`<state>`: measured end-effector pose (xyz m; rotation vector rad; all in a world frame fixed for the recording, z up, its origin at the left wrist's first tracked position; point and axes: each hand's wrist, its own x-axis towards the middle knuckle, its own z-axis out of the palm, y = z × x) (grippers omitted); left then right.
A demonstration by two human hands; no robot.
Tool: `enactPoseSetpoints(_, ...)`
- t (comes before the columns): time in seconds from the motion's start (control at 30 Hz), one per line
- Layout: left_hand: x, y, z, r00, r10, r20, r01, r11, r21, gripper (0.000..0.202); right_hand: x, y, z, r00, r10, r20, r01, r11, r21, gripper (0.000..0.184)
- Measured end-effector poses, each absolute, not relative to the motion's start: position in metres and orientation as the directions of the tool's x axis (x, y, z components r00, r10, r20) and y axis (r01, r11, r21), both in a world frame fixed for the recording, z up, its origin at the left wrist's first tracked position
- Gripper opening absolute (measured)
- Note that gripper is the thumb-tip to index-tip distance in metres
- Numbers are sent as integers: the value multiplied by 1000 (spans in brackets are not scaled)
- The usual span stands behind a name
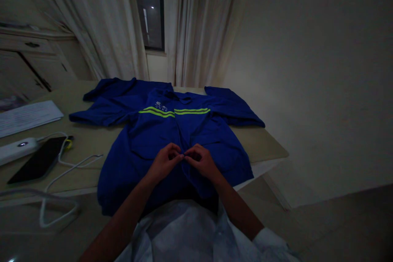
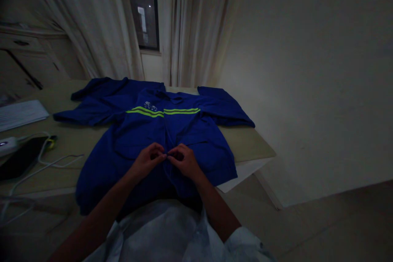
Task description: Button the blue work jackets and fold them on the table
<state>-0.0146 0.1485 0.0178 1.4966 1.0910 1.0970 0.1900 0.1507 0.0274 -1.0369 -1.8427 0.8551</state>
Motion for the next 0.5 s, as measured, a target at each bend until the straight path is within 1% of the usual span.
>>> enactPoseSetpoints(0.1,-16,151,17,187,973,135,96,-155,983,33,189,149,27,-330,890,314,358,426,-831,15)
enactPoseSetpoints(0.17,-17,152,17,187,974,130,92,-149,985,34,188,148,25,-343,881,327,381,449,-809,14)
enactPoseSetpoints(0.27,-19,151,19,218,967,131,111,-158,981,29,187,147,23,-349,861,369,412,495,-765,11)
enactPoseSetpoints(0.4,-20,149,19,266,951,159,163,-206,965,22,186,145,19,-382,838,390,440,536,-720,7)
enactPoseSetpoints(0.5,-21,148,15,274,945,179,231,-246,941,19,185,143,18,-408,819,403,446,564,-695,5)
